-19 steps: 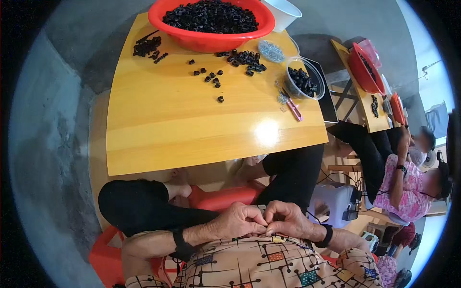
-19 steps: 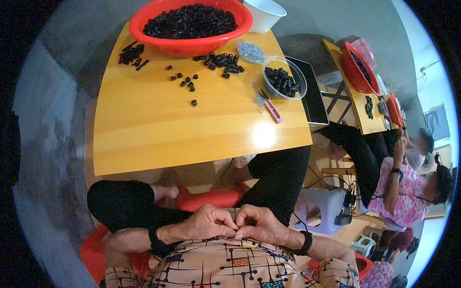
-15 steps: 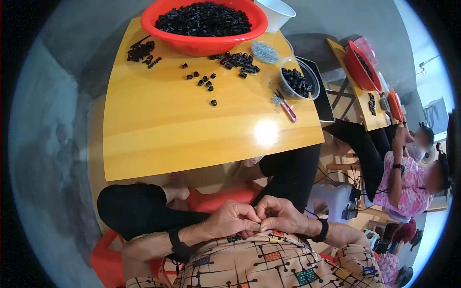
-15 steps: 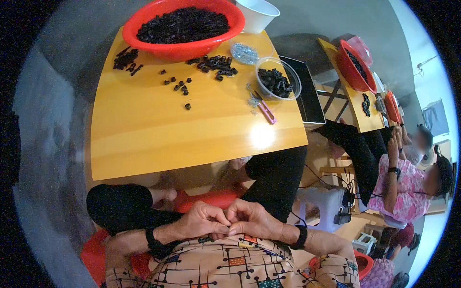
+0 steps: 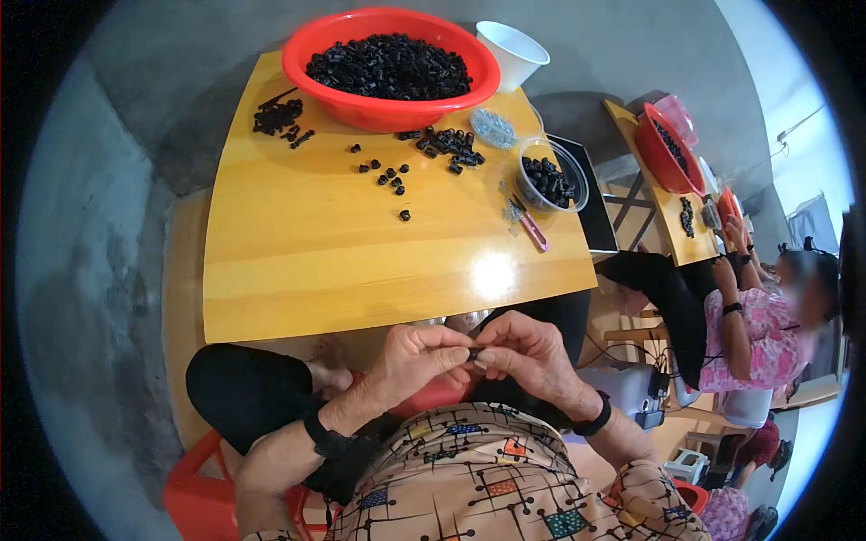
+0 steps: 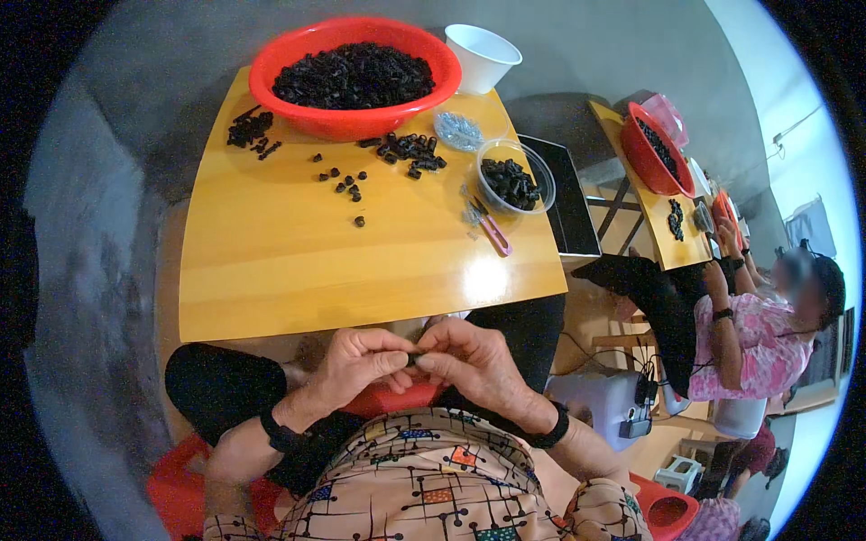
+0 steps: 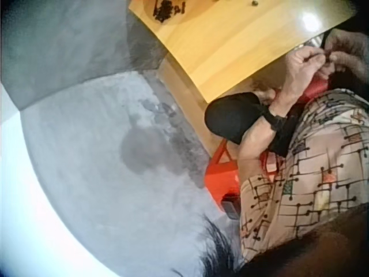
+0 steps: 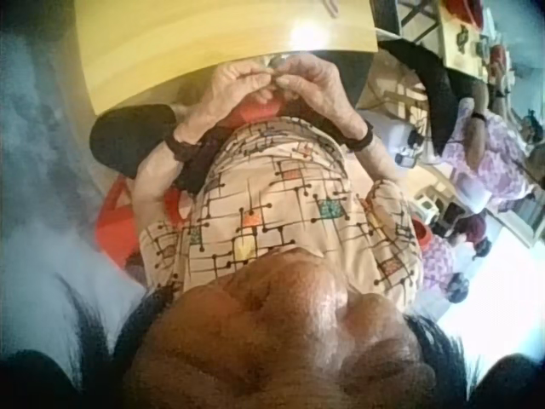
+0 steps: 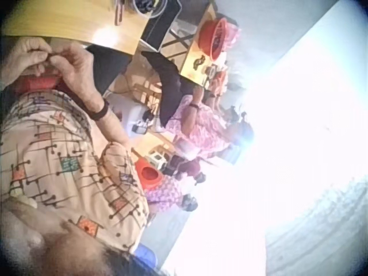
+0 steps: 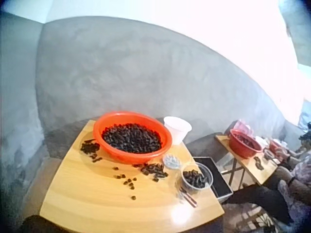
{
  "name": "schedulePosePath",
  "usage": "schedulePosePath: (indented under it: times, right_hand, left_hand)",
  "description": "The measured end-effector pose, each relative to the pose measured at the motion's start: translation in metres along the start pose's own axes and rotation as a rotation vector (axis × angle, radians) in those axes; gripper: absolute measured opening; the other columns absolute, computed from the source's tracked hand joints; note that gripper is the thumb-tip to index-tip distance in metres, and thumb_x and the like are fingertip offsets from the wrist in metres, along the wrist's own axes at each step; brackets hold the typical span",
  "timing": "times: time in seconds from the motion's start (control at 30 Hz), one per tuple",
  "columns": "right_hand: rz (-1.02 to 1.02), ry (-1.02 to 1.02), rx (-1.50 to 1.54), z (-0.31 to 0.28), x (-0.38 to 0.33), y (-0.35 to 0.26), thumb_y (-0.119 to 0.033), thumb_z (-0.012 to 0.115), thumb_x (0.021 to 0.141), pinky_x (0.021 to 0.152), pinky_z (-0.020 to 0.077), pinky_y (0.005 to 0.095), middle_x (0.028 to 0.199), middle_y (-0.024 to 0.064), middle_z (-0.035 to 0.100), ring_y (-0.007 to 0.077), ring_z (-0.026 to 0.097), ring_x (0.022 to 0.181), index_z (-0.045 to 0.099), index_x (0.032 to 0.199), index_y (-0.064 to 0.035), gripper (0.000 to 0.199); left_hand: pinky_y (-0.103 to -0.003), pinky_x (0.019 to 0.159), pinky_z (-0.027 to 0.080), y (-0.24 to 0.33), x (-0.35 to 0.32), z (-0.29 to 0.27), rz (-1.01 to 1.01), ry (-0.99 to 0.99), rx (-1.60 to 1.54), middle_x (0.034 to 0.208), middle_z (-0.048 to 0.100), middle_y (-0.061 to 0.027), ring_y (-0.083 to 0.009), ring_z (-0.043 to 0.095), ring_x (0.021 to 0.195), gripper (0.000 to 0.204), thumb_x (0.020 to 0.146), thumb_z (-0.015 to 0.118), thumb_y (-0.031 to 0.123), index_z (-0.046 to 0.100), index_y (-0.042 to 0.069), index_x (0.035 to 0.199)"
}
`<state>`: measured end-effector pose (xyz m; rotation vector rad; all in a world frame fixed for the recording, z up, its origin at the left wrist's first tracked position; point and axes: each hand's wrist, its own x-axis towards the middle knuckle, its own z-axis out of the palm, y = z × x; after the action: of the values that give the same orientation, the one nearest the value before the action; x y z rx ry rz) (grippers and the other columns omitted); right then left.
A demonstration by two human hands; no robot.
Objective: The recorder is manually assembling small black plastic components by inserting a white insert into the black sockets.
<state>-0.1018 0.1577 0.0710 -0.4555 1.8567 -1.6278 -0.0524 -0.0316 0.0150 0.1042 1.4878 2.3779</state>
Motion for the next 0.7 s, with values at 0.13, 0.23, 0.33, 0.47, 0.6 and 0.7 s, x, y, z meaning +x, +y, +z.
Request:
schedulePosePath:
  times: [0.13,0.23,0.33,0.47,0.6,0.7]
  right_hand:
    - [-0.082,0.153,-0.114,-0.018,0.017,-0.022,-0.004,0.063,0.084,0.052,0.0457,0.0180,0.069,-0.0009,0.059,0.0043,0.055,0.060,0.061,0.087,-0.0023,0.004]
    - [-0.252,0.315,-0.260,-0.061,0.052,-0.045,-0.011,0.061,0.085,0.047,0.0443,0.0197,0.069,0.0008,0.060,0.0066,0.055,0.055,0.061,0.086,-0.0026,0.009]
    - [-0.272,0.449,-0.303,-0.114,0.094,-0.056,-0.010,0.060,0.083,0.047,0.0438,0.0197,0.070,0.0010,0.060,0.0069,0.055,0.055,0.061,0.085,-0.0011,0.009]
    - [-0.225,0.555,-0.266,-0.146,0.136,-0.062,-0.012,0.060,0.083,0.048,0.0448,0.0200,0.071,0.0023,0.061,0.0067,0.056,0.055,0.063,0.092,-0.0005,0.015]
    - [-0.187,0.596,-0.597,-0.146,0.145,-0.056,-0.011,0.060,0.082,0.049,0.0458,0.0213,0.073,0.0039,0.063,0.0078,0.057,0.057,0.064,0.098,0.0013,0.020]
    - [-0.377,0.479,-0.655,-0.121,0.117,-0.042,-0.007,0.060,0.081,0.051,0.0456,0.0226,0.074,0.0052,0.064,0.0094,0.057,0.057,0.064,0.098,0.0020,0.019]
  left_hand:
    - [-0.025,0.063,0.054,0.006,0.009,-0.011,0.069,0.037,-0.001,0.090,0.065,-0.0100,-0.0135,0.064,0.072,0.029,0.090,0.057,0.011,0.056,-0.004,0.114]
    - [-0.024,0.062,0.053,0.015,0.017,-0.029,0.158,0.200,0.073,0.089,0.065,-0.0088,-0.0123,0.063,0.072,0.024,0.089,0.057,0.010,0.060,-0.004,0.108]
    - [-0.023,0.062,0.052,0.027,0.024,-0.037,0.244,0.336,0.163,0.089,0.065,-0.0082,-0.0112,0.062,0.071,0.021,0.089,0.057,0.010,0.061,-0.004,0.104]
    - [-0.022,0.062,0.051,0.036,0.026,-0.049,0.291,0.400,0.193,0.087,0.065,-0.0052,-0.0098,0.062,0.071,0.021,0.088,0.060,0.012,0.062,-0.003,0.102]
    - [-0.021,0.061,0.050,0.040,0.035,-0.059,0.284,0.515,0.242,0.086,0.064,-0.0043,-0.0092,0.061,0.071,0.021,0.088,0.060,0.013,0.062,-0.002,0.102]
    - [-0.021,0.060,0.050,0.041,0.038,-0.066,0.347,0.544,0.203,0.084,0.064,-0.0038,-0.0084,0.061,0.070,0.022,0.088,0.060,0.014,0.063,-0.002,0.102]
